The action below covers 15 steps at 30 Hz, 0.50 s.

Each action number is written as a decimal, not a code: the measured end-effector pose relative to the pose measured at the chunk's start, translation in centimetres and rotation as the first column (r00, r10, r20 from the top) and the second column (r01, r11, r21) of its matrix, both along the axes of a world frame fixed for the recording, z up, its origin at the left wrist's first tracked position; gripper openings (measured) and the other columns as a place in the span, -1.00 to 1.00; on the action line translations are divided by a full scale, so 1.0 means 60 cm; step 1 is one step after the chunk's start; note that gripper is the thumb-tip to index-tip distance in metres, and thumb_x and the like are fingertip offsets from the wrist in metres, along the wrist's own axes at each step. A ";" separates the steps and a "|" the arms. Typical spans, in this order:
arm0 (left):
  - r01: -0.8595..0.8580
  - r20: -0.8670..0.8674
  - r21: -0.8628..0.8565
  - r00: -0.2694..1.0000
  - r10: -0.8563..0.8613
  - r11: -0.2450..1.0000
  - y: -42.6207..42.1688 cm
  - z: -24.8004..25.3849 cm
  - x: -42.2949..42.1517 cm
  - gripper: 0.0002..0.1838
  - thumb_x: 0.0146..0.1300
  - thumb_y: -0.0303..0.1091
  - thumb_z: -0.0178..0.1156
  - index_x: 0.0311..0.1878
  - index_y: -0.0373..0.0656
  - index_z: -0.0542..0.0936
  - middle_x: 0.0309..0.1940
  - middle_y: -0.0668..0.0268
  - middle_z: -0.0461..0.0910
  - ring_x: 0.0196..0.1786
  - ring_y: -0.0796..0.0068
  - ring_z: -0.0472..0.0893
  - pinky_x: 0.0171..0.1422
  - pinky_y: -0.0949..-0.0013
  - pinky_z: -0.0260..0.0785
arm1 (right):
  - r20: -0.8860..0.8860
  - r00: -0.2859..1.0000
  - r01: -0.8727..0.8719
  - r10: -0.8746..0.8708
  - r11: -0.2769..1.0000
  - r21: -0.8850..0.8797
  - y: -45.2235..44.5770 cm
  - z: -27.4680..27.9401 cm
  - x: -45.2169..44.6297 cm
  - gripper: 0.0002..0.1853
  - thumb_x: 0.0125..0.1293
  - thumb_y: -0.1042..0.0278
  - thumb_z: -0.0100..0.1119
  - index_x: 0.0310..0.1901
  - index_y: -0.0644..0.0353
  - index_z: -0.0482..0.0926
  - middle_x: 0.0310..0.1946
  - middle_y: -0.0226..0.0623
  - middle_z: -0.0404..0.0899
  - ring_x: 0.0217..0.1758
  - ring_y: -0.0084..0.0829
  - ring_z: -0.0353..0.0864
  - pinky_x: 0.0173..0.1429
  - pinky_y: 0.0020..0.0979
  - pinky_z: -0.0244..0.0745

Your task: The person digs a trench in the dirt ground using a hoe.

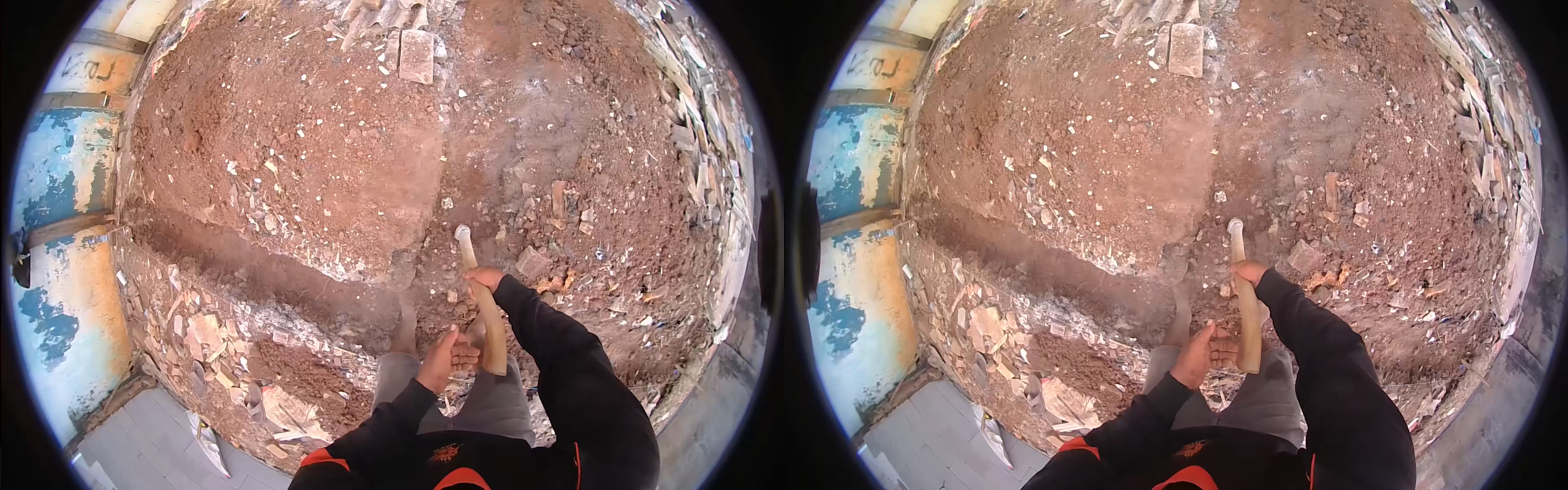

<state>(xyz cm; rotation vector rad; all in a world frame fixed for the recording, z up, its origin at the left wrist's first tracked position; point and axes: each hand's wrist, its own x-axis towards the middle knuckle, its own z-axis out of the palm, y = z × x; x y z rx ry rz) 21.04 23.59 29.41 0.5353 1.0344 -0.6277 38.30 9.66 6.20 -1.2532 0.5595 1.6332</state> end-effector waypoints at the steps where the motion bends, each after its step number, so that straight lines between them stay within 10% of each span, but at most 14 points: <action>1: 0.000 -0.027 0.017 1.000 0.001 1.000 -0.005 -0.003 -0.013 -0.44 0.54 0.21 -0.04 0.12 -0.18 0.45 -0.19 0.17 0.69 -0.20 0.39 0.68 -0.04 0.32 0.52 | -0.039 0.999 0.018 -0.017 1.000 0.021 -0.015 0.049 0.020 -0.79 0.43 0.23 0.17 -0.12 0.20 0.49 -0.47 -0.18 0.56 -0.54 -0.22 0.60 -0.44 -0.15 0.58; 12: 0.420 0.285 0.058 0.862 -0.418 0.906 -0.255 0.158 0.141 -0.48 0.59 0.13 -0.08 0.14 -0.21 0.44 -0.07 0.08 0.68 -0.03 0.31 0.70 0.05 0.26 0.55 | 0.015 0.888 0.452 -0.460 0.877 0.163 -0.440 0.613 0.212 -0.73 0.51 0.22 0.09 0.08 0.18 0.40 -0.41 -0.33 0.52 -0.52 -0.48 0.54 -0.53 -0.39 0.53; 15: 0.577 0.469 -0.001 0.722 -0.510 0.817 -0.356 0.215 0.162 -0.42 0.58 0.16 -0.09 0.24 -0.23 0.42 -0.03 0.13 0.67 0.01 0.36 0.67 0.10 0.29 0.54 | 0.439 0.700 0.539 -0.563 0.820 0.193 -0.525 0.727 0.172 -0.60 0.46 0.28 0.19 0.22 0.21 0.37 -0.37 -0.37 0.51 -0.50 -0.54 0.56 -0.55 -0.51 0.54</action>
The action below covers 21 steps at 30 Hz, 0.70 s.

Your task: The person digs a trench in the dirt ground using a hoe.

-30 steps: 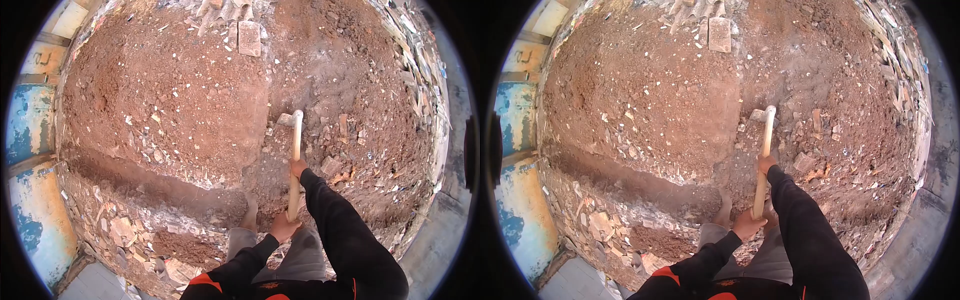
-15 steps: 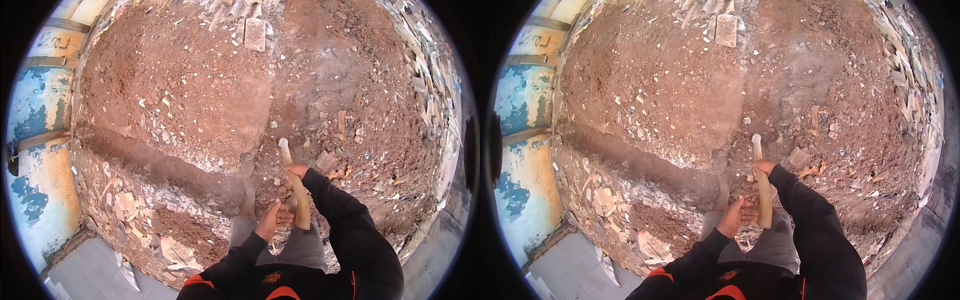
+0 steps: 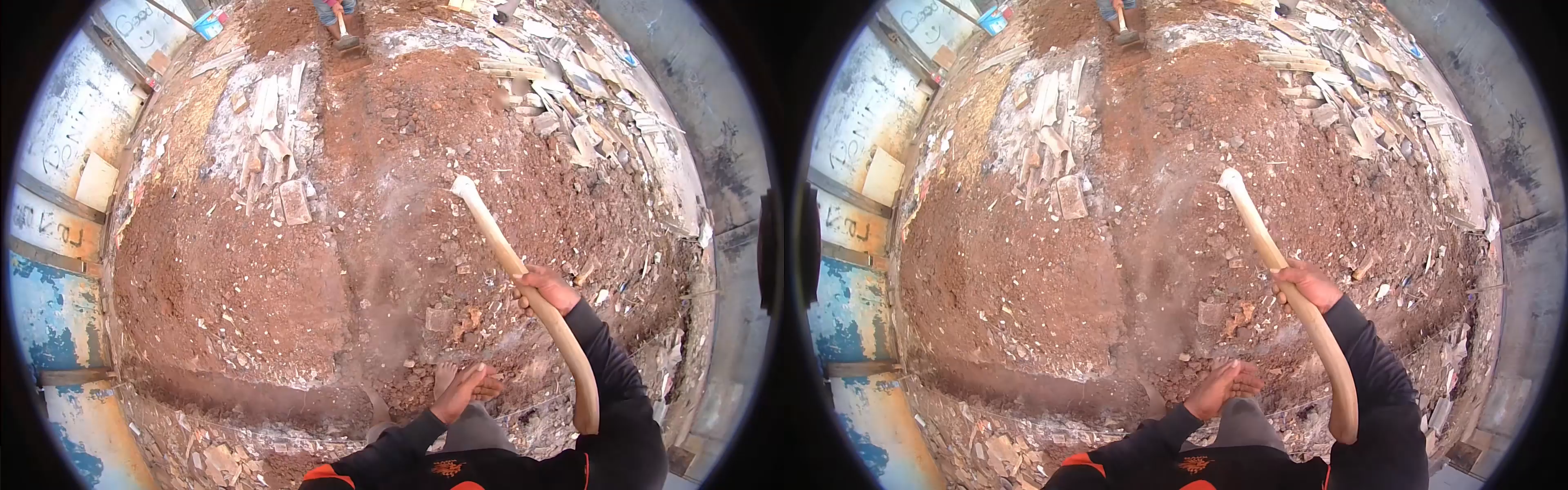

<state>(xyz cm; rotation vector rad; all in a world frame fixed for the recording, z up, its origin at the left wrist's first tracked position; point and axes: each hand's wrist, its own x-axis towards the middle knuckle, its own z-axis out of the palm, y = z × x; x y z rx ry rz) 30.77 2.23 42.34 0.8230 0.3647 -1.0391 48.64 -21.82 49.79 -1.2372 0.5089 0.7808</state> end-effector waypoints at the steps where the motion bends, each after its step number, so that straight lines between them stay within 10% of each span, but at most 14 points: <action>1: 0.011 0.028 -0.129 1.000 -0.008 0.992 -0.028 0.029 0.000 -0.42 0.56 0.14 -0.03 0.27 -0.22 0.40 -0.01 0.16 0.66 0.03 0.37 0.66 0.10 0.30 0.52 | 0.073 0.997 0.039 -0.034 0.997 -0.070 -0.006 0.022 -0.012 -0.47 0.40 0.28 0.26 0.31 0.22 0.32 -0.36 -0.37 0.52 -0.50 -0.53 0.57 -0.54 -0.46 0.56; 3: 0.037 0.060 -0.268 0.998 -0.022 0.963 -0.084 0.061 -0.007 -0.41 0.55 0.13 0.04 0.31 -0.22 0.39 0.00 0.19 0.65 0.05 0.38 0.66 0.10 0.31 0.51 | 0.338 0.936 0.165 -0.095 0.969 -0.185 -0.018 -0.013 -0.021 -0.39 0.34 0.33 0.32 0.35 0.23 0.29 -0.35 -0.36 0.53 -0.52 -0.52 0.57 -0.52 -0.42 0.55; 6: -0.010 0.593 0.349 0.777 -0.212 0.937 -0.162 0.019 0.001 -0.50 0.31 -0.17 0.36 0.15 -0.30 0.49 -0.14 0.12 0.70 -0.09 0.21 0.71 -0.02 0.19 0.52 | 0.525 0.831 0.348 -0.181 0.907 -0.237 -0.036 -0.078 0.044 -0.31 0.31 0.45 0.30 0.40 0.26 0.19 -0.27 -0.30 0.51 -0.45 -0.51 0.56 -0.38 -0.45 0.56; 10: -0.196 0.613 0.686 0.675 -0.411 0.701 -0.195 -0.091 0.129 -0.55 0.16 -0.26 0.38 0.06 -0.25 0.52 -0.28 -0.09 0.67 -0.17 -0.16 0.68 -0.08 0.02 0.51 | 0.768 0.627 0.501 -0.132 0.824 -0.267 -0.036 -0.137 0.141 -0.33 0.31 0.51 0.25 0.40 0.24 0.17 -0.24 -0.31 0.48 -0.36 -0.53 0.56 -0.34 -0.45 0.57; 14: -0.411 0.665 0.571 0.739 -0.108 0.710 -0.151 -0.122 0.146 -0.54 0.12 -0.24 0.44 0.05 -0.17 0.53 -0.25 -0.04 0.68 -0.18 -0.09 0.69 -0.09 0.03 0.52 | 0.706 0.665 0.445 -0.244 0.888 -0.113 0.050 -0.093 0.141 -0.42 0.35 0.56 0.16 0.35 0.22 0.18 -0.32 -0.30 0.50 -0.53 -0.48 0.55 -0.45 -0.41 0.59; 21: -0.482 0.657 0.633 0.748 -0.091 0.606 0.037 -0.174 0.019 -0.63 0.14 -0.26 0.40 -0.03 -0.21 0.58 -0.33 0.03 0.68 -0.25 0.04 0.72 -0.12 0.13 0.53 | 0.557 0.800 0.342 -0.224 0.933 -0.116 0.298 -0.070 0.042 -0.48 0.43 0.42 0.20 0.31 0.22 0.18 -0.29 -0.28 0.49 -0.52 -0.53 0.54 -0.48 -0.44 0.53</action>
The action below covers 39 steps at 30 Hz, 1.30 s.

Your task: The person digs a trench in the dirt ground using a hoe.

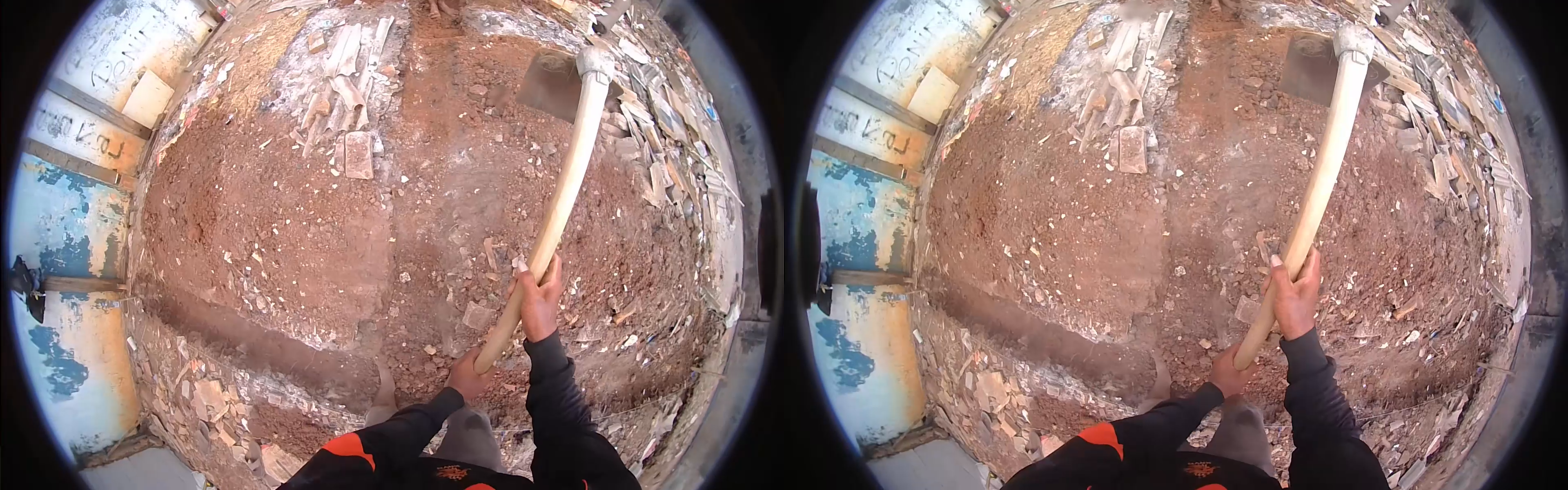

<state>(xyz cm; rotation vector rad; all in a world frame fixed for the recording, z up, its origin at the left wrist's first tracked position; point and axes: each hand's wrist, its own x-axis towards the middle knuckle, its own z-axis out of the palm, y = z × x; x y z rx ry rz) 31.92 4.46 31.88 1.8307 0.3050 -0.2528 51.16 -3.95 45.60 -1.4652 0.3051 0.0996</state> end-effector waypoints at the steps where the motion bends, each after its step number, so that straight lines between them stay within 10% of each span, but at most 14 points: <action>1: -0.016 -0.007 0.003 1.000 0.017 1.000 0.024 -0.004 0.015 -0.63 0.14 -0.26 0.40 -0.03 -0.21 0.58 -0.33 0.03 0.68 -0.25 0.04 0.72 -0.12 0.13 0.53 | 0.061 0.998 -0.011 0.012 1.000 -0.012 0.030 0.007 0.010 -0.46 0.44 0.41 0.20 0.33 0.24 0.17 -0.28 -0.28 0.49 -0.50 -0.54 0.54 -0.48 -0.44 0.53; 6: -0.030 0.224 -0.074 0.974 0.046 0.997 0.176 -0.035 0.212 -0.69 0.11 -0.33 0.36 -0.10 -0.24 0.61 -0.46 0.14 0.64 -0.40 0.25 0.67 -0.23 0.20 0.50 | 0.319 0.948 0.054 -0.014 0.992 -0.118 0.215 0.020 0.096 -0.49 0.52 0.25 0.16 0.33 0.29 0.21 -0.35 -0.34 0.45 -0.50 -0.57 0.52 -0.49 -0.47 0.47; 10: -0.036 0.347 -0.048 0.936 0.051 0.998 0.297 -0.210 0.297 -0.70 0.12 -0.33 0.35 -0.12 -0.27 0.61 -0.48 0.18 0.62 -0.45 0.44 0.62 -0.33 0.23 0.47 | 0.329 0.944 0.068 -0.009 0.983 -0.168 0.334 -0.188 0.192 -0.61 0.56 0.07 0.10 0.08 0.21 0.27 -0.44 -0.38 0.42 -0.61 -0.58 0.47 -0.56 -0.47 0.42; 13: -0.146 -0.152 -0.153 0.981 0.122 0.977 0.383 -0.362 0.199 -0.60 0.05 -0.29 0.37 -0.05 -0.27 0.63 -0.29 -0.08 0.68 -0.21 -0.06 0.70 -0.08 0.04 0.51 | 0.041 0.999 0.017 -0.011 0.989 -0.148 0.424 -0.440 0.139 -0.63 0.57 0.00 0.08 -0.05 0.16 0.29 -0.49 -0.38 0.40 -0.69 -0.56 0.41 -0.64 -0.44 0.38; 16: -0.133 -0.359 0.117 0.918 0.167 0.984 0.362 -0.487 -0.102 -0.59 0.08 -0.26 0.38 -0.04 -0.29 0.63 -0.30 -0.06 0.71 -0.17 -0.05 0.72 -0.08 0.07 0.54 | -0.401 0.912 -0.205 0.085 0.941 -0.268 0.429 -0.746 -0.076 -0.62 0.52 0.04 0.15 -0.02 0.22 0.35 -0.45 -0.27 0.50 -0.61 -0.44 0.54 -0.52 -0.35 0.46; 17: -0.232 -0.524 -0.038 0.833 0.178 0.972 0.376 -0.468 -0.156 -0.58 0.08 -0.22 0.38 -0.04 -0.26 0.64 -0.28 -0.06 0.71 -0.13 -0.07 0.72 -0.05 0.06 0.56 | -0.414 0.905 -0.246 0.099 0.915 -0.319 0.432 -0.769 -0.156 -0.61 0.52 0.03 0.16 -0.03 0.23 0.36 -0.44 -0.23 0.52 -0.58 -0.41 0.56 -0.48 -0.31 0.48; 23: -0.056 -0.436 0.060 0.897 0.076 0.997 0.375 -0.389 -0.222 -0.60 0.10 -0.20 0.37 0.00 -0.15 0.68 -0.29 0.05 0.73 -0.16 -0.02 0.74 -0.04 0.04 0.59 | -0.445 0.895 -0.151 0.045 0.967 -0.207 0.454 -0.530 -0.196 -0.67 0.57 0.06 0.08 -0.07 0.19 0.33 -0.50 -0.32 0.45 -0.64 -0.50 0.49 -0.55 -0.40 0.45; 29: -0.075 0.092 -0.023 0.993 0.077 0.997 0.442 -0.386 0.122 -0.68 0.06 -0.31 0.37 -0.13 -0.24 0.61 -0.34 -0.04 0.68 -0.23 -0.02 0.72 -0.14 0.10 0.53 | 0.124 0.990 0.094 -0.072 0.978 -0.187 0.487 -0.414 0.037 -0.66 0.61 0.03 -0.02 -0.11 0.18 0.30 -0.51 -0.38 0.40 -0.65 -0.57 0.43 -0.59 -0.47 0.41; 32: -0.090 -0.009 -0.051 0.996 0.090 0.995 0.457 -0.475 0.124 -0.66 0.06 -0.30 0.38 -0.10 -0.22 0.63 -0.33 -0.03 0.69 -0.22 -0.02 0.72 -0.13 0.08 0.54 | 0.117 0.992 0.072 -0.050 0.979 -0.192 0.499 -0.512 0.073 -0.62 0.59 -0.02 0.02 -0.11 0.19 0.31 -0.53 -0.39 0.40 -0.65 -0.57 0.44 -0.58 -0.48 0.41; 36: -0.198 -0.292 0.041 0.935 0.201 0.979 0.383 -0.531 -0.166 -0.54 0.07 -0.30 0.38 0.07 -0.23 0.63 -0.27 -0.01 0.73 -0.19 0.03 0.75 -0.04 0.15 0.57 | -0.353 0.934 -0.212 0.043 0.866 -0.454 0.443 -0.826 -0.146 -0.61 0.57 -0.03 0.06 -0.18 0.18 0.35 -0.57 -0.42 0.38 -0.69 -0.55 0.43 -0.61 -0.47 0.39; 39: -0.065 -0.489 0.144 0.863 0.128 0.987 0.389 -0.453 -0.211 -0.51 0.07 -0.29 0.38 0.11 -0.18 0.62 -0.23 0.03 0.75 -0.15 0.00 0.74 -0.02 0.10 0.57 | -0.449 0.893 -0.103 -0.007 0.970 -0.219 0.456 -0.671 -0.182 -0.63 0.57 -0.01 0.07 -0.20 0.17 0.36 -0.59 -0.43 0.38 -0.68 -0.55 0.43 -0.60 -0.46 0.40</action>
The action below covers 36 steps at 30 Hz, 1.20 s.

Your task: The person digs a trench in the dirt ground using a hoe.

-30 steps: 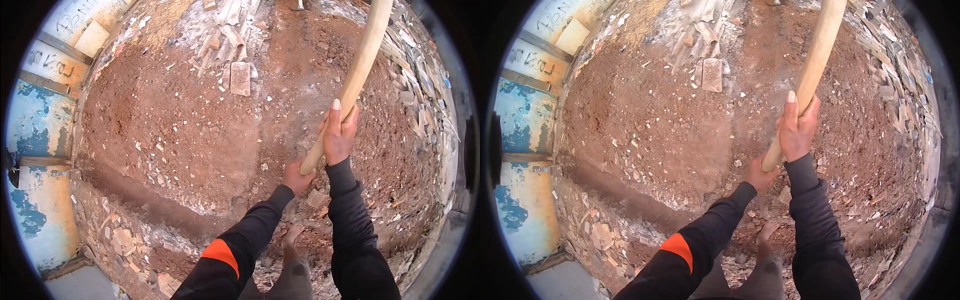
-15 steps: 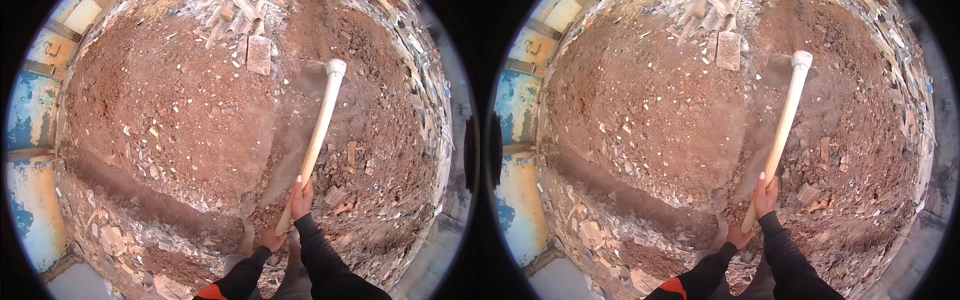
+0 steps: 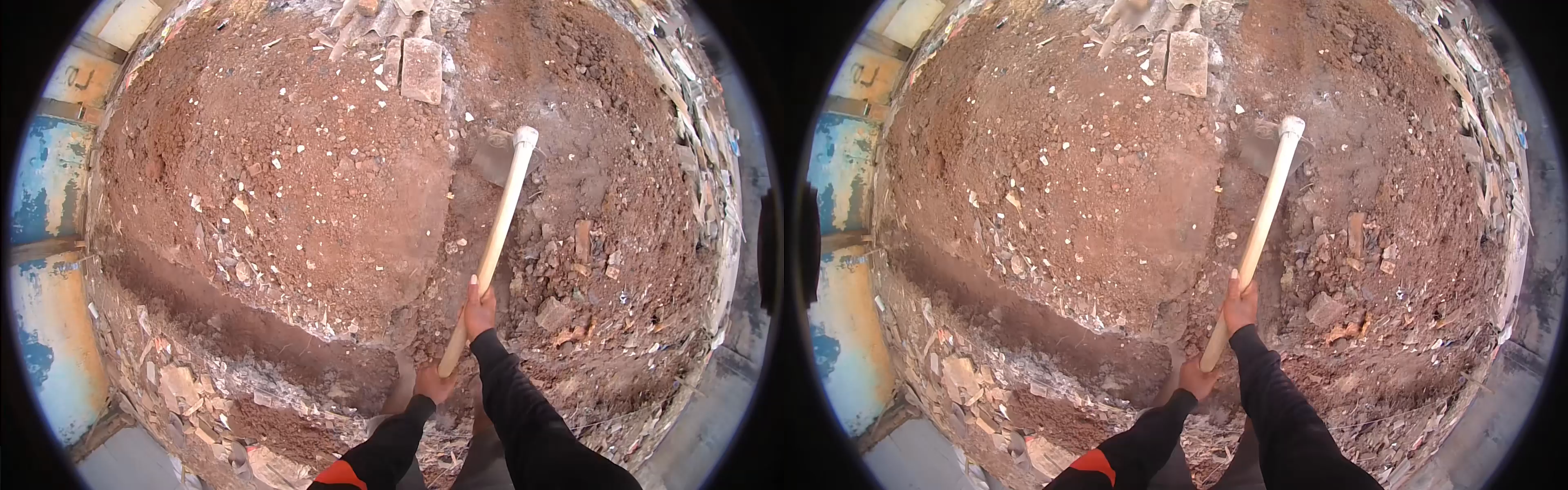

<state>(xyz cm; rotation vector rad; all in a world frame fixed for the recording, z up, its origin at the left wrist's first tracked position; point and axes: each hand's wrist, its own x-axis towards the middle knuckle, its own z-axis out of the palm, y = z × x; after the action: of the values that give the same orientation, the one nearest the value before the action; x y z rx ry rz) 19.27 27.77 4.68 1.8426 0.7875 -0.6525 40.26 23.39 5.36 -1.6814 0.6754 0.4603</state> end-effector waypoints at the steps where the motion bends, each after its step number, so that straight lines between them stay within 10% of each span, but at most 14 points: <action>1: 0.005 0.041 -0.043 0.999 -0.003 0.999 -0.001 0.032 -0.048 -0.57 0.08 -0.22 0.40 0.02 -0.16 0.65 -0.25 0.04 0.74 -0.14 -0.03 0.73 -0.02 0.06 0.57 | -0.003 1.000 0.014 -0.014 1.000 0.027 -0.006 0.045 -0.026 -0.63 0.57 0.00 0.07 -0.19 0.17 0.35 -0.59 -0.43 0.39 -0.68 -0.55 0.43 -0.60 -0.46 0.41; 10: 0.046 0.517 -0.090 0.856 0.007 0.995 -0.005 0.008 0.330 -0.67 0.10 -0.18 0.41 -0.12 -0.14 0.66 -0.27 -0.01 0.70 -0.15 -0.10 0.69 -0.03 0.01 0.53 | 0.530 0.846 0.043 -0.051 0.999 0.028 -0.010 0.206 0.242 -0.65 0.59 0.00 0.03 -0.12 0.16 0.33 -0.54 -0.41 0.39 -0.65 -0.60 0.43 -0.58 -0.51 0.39; 16: -0.145 0.015 -0.155 0.989 0.149 0.977 -0.042 0.005 0.032 -0.55 0.08 -0.22 0.39 0.03 -0.20 0.65 -0.22 -0.03 0.73 -0.10 -0.05 0.73 -0.02 0.04 0.57 | -0.005 0.981 -0.191 0.195 0.956 -0.222 -0.051 -0.138 -0.010 -0.61 0.54 -0.04 0.12 -0.10 0.18 0.40 -0.57 -0.43 0.37 -0.67 -0.54 0.42 -0.58 -0.41 0.40; 22: -0.021 0.118 -0.138 0.992 0.038 0.990 -0.065 0.145 -0.016 -0.56 0.08 -0.26 0.36 0.05 -0.19 0.64 -0.25 -0.04 0.71 -0.12 -0.03 0.73 0.01 0.05 0.56 | -0.018 0.997 -0.075 0.076 0.996 0.044 -0.049 0.150 -0.048 -0.68 0.57 0.04 0.08 -0.10 0.15 0.36 -0.54 -0.43 0.40 -0.68 -0.59 0.42 -0.62 -0.47 0.39; 26: -0.088 0.326 -0.244 0.930 0.167 0.966 -0.028 0.108 0.201 -0.67 0.09 -0.29 0.34 -0.09 -0.22 0.66 -0.34 -0.08 0.69 -0.18 -0.14 0.71 -0.06 0.01 0.56 | 0.330 0.936 -0.115 0.123 0.992 -0.043 -0.016 0.225 0.148 -0.70 0.61 0.07 -0.01 -0.11 0.10 0.22 -0.51 -0.40 0.37 -0.68 -0.57 0.42 -0.63 -0.46 0.41; 29: -0.040 0.406 -0.215 0.905 0.126 0.976 0.006 0.062 0.279 -0.68 0.10 -0.27 0.33 -0.10 -0.23 0.66 -0.32 -0.09 0.69 -0.17 -0.16 0.70 -0.06 -0.01 0.56 | 0.369 0.921 -0.088 0.126 0.989 -0.117 0.003 0.157 0.245 -0.68 0.62 0.02 -0.04 -0.12 0.10 0.23 -0.52 -0.41 0.36 -0.65 -0.56 0.43 -0.62 -0.45 0.42; 33: -0.035 0.055 -0.101 0.998 0.041 0.994 -0.032 0.068 0.149 -0.62 0.09 -0.21 0.35 -0.08 -0.27 0.66 -0.26 -0.11 0.71 -0.12 -0.15 0.70 -0.01 -0.03 0.56 | -0.145 0.952 -0.300 0.269 0.910 -0.286 -0.017 0.011 0.146 -0.55 0.53 -0.08 0.10 -0.09 0.22 0.31 -0.48 -0.30 0.46 -0.63 -0.39 0.52 -0.57 -0.30 0.50; 36: -0.129 0.014 -0.055 0.991 0.130 0.990 -0.020 0.138 0.061 -0.59 0.09 -0.16 0.36 -0.07 -0.26 0.65 -0.25 -0.10 0.72 -0.12 -0.16 0.71 0.00 -0.04 0.56 | -0.141 0.924 -0.381 0.354 0.854 -0.353 -0.069 -0.168 0.005 -0.50 0.50 -0.11 0.13 -0.07 0.27 0.33 -0.46 -0.24 0.50 -0.62 -0.32 0.55 -0.56 -0.24 0.53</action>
<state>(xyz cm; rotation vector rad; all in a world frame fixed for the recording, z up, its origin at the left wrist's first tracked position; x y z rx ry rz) 22.91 26.58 12.98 1.7303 0.8625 -0.5682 40.56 19.22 -4.75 -2.1848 0.5100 0.6989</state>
